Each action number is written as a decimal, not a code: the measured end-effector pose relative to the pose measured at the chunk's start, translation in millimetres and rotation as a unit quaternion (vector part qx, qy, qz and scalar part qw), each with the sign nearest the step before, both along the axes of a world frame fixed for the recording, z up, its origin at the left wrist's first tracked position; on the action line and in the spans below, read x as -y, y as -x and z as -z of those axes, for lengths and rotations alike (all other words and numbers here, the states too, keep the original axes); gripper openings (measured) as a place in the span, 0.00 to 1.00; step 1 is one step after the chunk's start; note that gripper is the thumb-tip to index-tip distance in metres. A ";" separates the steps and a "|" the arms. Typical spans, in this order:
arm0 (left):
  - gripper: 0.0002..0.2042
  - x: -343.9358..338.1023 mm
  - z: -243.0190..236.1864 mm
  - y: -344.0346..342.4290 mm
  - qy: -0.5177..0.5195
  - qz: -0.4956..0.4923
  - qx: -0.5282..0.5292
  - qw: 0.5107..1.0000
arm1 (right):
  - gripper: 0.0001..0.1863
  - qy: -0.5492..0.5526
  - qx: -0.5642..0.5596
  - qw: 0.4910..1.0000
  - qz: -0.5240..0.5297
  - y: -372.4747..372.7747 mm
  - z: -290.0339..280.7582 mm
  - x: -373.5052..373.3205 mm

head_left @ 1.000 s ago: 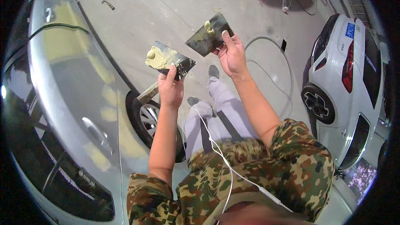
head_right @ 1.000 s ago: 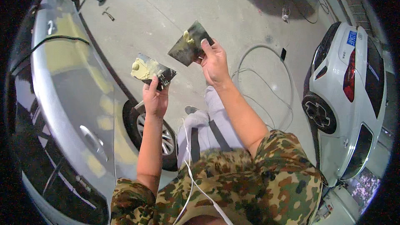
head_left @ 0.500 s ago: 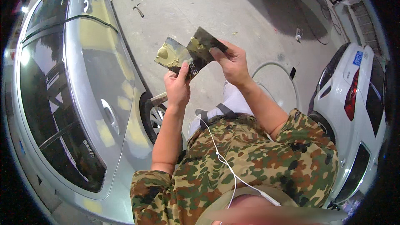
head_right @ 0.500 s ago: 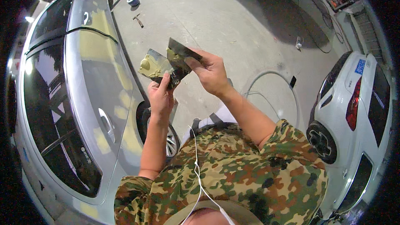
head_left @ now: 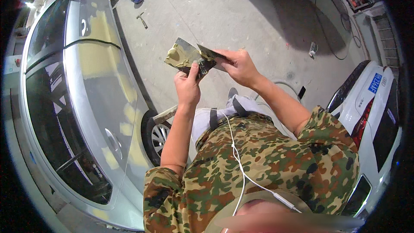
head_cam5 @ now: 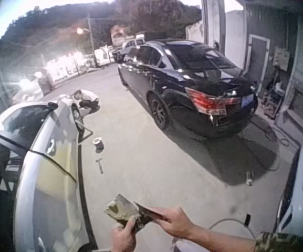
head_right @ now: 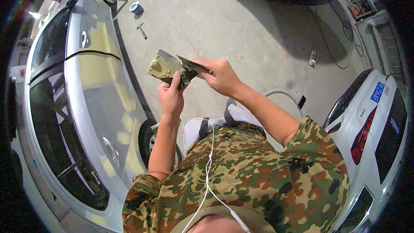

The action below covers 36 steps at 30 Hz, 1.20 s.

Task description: The person applies body filler to the rear quarter panel of a silver car using a spreader, then sands the area with a sanding block. The person repeatedly adds filler and sands the surface to smooth it.

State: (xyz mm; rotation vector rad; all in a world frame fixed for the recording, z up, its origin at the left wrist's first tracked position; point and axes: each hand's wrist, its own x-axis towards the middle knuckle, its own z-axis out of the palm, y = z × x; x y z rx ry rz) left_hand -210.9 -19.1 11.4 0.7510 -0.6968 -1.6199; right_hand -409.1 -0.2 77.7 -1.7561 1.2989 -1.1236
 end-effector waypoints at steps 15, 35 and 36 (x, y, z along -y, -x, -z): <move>0.16 58.1 -36.0 38.6 0.209 -0.124 0.343 0.907 | 0.16 0.219 -0.149 0.929 0.259 3.1 -22.3 16.7; 0.16 206.5 -62.5 93.7 -0.116 0.264 -0.048 0.956 | 0.19 -0.242 0.376 0.888 -0.109 139.5 -20.2 262.2; 0.15 207.0 -60.7 101.0 -0.138 0.247 -0.051 0.958 | 0.19 -0.235 0.324 0.907 -0.132 138.8 -20.7 270.8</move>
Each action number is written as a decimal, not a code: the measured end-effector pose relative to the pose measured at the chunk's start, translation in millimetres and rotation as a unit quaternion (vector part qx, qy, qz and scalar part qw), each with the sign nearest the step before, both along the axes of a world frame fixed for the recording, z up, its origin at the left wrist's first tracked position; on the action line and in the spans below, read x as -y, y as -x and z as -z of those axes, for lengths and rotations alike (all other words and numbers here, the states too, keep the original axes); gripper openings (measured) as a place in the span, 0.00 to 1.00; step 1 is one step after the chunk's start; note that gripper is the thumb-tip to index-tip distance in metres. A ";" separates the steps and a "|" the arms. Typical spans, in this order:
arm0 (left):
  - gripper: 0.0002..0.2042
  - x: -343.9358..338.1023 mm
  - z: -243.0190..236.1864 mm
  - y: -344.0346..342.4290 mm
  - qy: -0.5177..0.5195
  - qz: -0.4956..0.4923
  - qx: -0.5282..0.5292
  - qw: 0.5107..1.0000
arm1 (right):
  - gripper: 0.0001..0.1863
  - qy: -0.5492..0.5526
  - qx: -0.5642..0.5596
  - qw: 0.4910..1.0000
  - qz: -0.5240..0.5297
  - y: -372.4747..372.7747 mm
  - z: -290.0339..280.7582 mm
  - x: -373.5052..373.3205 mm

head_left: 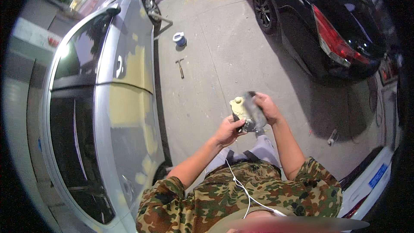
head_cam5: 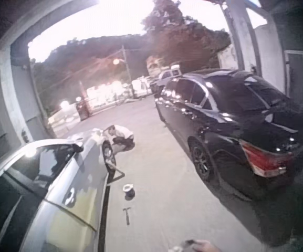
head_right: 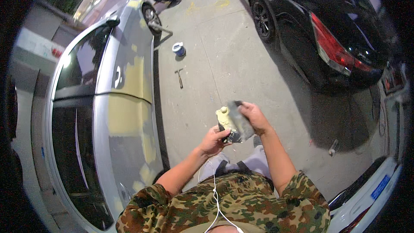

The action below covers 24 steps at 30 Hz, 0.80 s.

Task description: The person applies body filler to the rear quarter panel of a silver car using a spreader, then sands the area with a sanding block. The person repeatedly adds filler and sands the surface to smooth it.

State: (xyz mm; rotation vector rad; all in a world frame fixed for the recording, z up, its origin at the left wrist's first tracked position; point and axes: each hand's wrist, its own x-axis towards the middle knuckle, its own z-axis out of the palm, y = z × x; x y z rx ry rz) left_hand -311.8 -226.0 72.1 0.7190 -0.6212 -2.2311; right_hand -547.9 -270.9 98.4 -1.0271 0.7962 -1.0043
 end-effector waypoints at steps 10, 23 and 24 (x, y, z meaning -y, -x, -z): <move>0.14 -37.2 -0.8 47.8 -0.031 -0.201 -0.089 0.975 | 0.14 -0.002 -0.326 0.889 -0.321 117.4 5.5 46.6; 0.15 -269.1 27.3 -20.2 -0.017 -0.676 0.028 0.736 | 0.14 0.056 -0.338 0.911 -0.229 -81.8 94.7 -30.8; 0.15 -292.7 31.4 -23.4 -0.022 -0.700 0.026 0.713 | 0.14 0.064 -0.339 0.903 -0.256 -103.6 94.9 -44.0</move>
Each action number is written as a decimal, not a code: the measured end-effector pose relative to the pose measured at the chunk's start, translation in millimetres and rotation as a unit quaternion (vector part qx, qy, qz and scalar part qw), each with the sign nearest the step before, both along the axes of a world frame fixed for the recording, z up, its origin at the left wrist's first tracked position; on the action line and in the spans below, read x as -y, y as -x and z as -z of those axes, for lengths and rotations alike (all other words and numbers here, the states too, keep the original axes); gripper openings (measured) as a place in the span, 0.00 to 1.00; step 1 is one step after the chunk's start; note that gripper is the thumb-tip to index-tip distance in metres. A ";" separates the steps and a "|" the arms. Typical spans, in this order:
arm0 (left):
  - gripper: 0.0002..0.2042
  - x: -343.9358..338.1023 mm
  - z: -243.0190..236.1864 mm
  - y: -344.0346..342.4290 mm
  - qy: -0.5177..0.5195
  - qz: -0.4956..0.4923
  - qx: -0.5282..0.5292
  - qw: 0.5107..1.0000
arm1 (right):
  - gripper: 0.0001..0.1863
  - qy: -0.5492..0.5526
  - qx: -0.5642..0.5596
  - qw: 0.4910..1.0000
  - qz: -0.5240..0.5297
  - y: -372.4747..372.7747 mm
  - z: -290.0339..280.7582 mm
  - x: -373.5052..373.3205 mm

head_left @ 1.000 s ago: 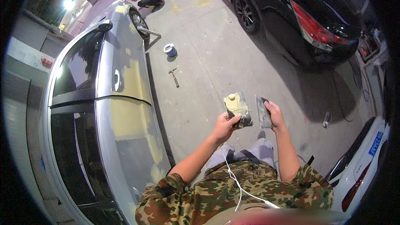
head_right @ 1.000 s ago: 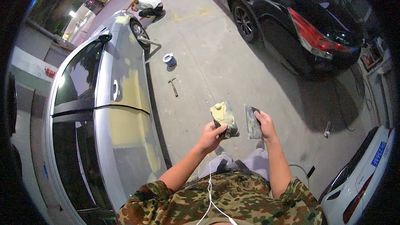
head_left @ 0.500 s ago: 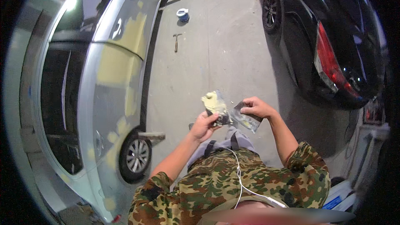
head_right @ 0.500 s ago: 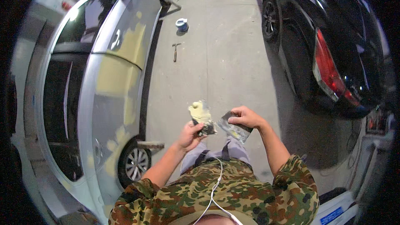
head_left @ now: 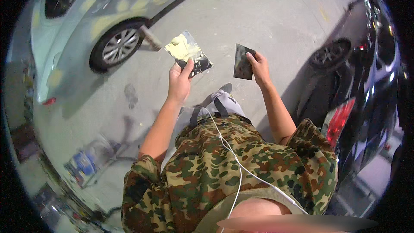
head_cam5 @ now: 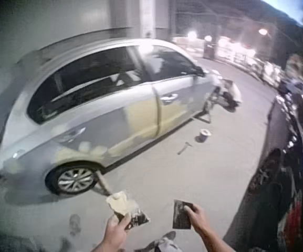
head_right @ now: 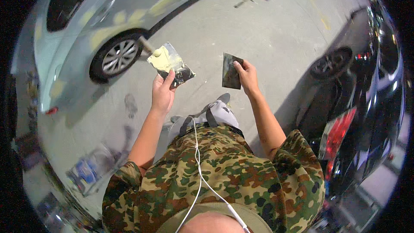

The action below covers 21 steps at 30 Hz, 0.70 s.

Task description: The person applies body filler to the rear quarter panel of a silver car using a spreader, then sands the area with a sanding block. The person repeatedly adds filler and sands the surface to smooth it.

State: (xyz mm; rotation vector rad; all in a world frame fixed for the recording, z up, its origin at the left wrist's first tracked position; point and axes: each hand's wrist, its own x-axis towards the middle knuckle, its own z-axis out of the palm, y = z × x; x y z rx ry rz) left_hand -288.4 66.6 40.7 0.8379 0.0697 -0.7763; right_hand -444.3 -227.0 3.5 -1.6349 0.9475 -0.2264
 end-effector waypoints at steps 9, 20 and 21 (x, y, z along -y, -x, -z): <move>0.10 -78.8 21.6 19.4 -0.159 -0.205 0.052 0.964 | 0.15 0.158 -0.057 0.956 -0.239 -110.8 -9.5 -63.3; 0.18 -74.4 13.4 48.0 -0.346 -0.423 0.223 0.807 | 0.17 0.273 0.285 0.831 -0.391 -127.9 -60.5 -230.2; 0.18 -76.4 8.2 49.8 -0.338 -0.411 0.256 0.807 | 0.19 0.271 0.265 0.825 -0.418 -124.6 -49.8 -234.8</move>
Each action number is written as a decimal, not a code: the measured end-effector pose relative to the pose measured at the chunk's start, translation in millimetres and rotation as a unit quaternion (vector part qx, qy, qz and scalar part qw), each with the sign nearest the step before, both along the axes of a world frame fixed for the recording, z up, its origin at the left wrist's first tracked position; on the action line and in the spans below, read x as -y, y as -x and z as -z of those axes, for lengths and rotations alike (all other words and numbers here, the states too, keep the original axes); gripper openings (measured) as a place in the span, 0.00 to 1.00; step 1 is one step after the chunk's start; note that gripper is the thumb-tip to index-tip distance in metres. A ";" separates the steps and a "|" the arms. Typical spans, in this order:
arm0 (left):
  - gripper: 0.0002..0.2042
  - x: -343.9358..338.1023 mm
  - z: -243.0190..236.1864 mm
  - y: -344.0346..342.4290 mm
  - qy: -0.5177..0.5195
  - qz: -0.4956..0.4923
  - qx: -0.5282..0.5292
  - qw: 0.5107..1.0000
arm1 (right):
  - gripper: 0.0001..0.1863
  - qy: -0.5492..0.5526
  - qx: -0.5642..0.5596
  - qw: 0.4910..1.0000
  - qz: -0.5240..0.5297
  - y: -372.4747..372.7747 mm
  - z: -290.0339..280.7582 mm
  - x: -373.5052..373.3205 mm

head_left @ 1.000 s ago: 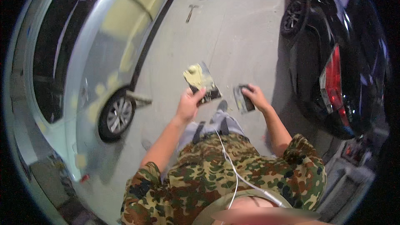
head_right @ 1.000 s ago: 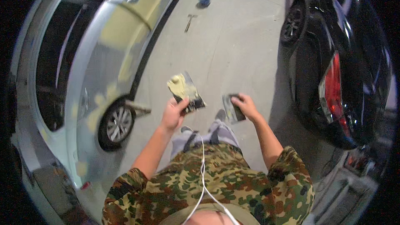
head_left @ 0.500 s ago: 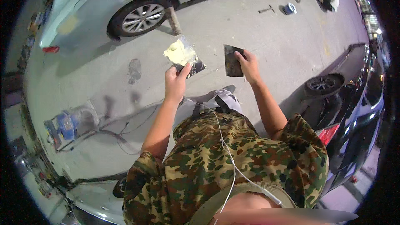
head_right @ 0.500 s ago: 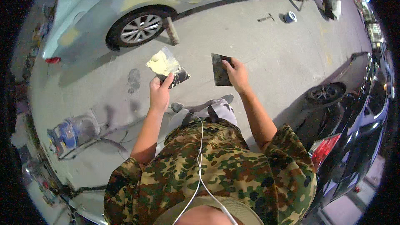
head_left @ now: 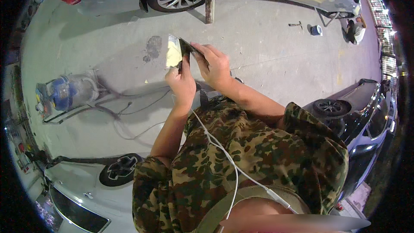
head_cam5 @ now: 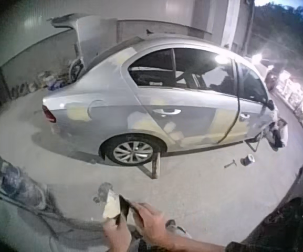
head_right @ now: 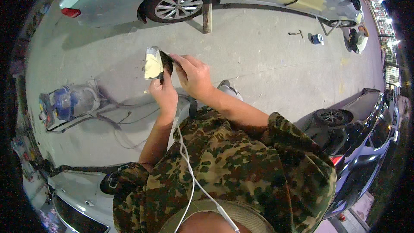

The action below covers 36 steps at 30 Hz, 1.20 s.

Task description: The person applies body filler to the rear quarter panel of a silver car using a spreader, then sands the area with a sanding block. The person repeatedly adds filler and sands the surface to smooth it.

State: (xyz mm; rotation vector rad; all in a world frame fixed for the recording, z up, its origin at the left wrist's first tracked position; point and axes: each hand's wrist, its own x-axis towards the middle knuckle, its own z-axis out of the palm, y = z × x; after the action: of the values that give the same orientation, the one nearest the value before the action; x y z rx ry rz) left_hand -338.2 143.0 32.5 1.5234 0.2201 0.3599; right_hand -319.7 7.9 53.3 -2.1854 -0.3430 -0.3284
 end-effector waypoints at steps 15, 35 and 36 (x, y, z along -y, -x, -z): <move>0.16 5.7 -17.1 -35.3 0.398 0.336 -0.281 0.806 | 0.14 -0.544 -0.360 0.756 0.049 -30.4 2.2 119.4; 0.16 87.8 -69.2 -44.3 -0.100 0.286 -0.076 0.950 | 0.21 -0.010 0.040 0.946 0.321 56.0 -51.8 107.8; 0.14 93.9 -69.6 -40.3 -0.088 0.286 -0.029 0.954 | 0.20 -0.034 0.033 0.955 0.292 52.1 -43.3 98.3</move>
State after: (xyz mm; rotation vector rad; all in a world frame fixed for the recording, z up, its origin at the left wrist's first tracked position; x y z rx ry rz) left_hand -297.9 49.2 102.1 1.6965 -0.2160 -0.1322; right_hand -371.8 -90.4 96.6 -2.1720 0.2898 -0.7261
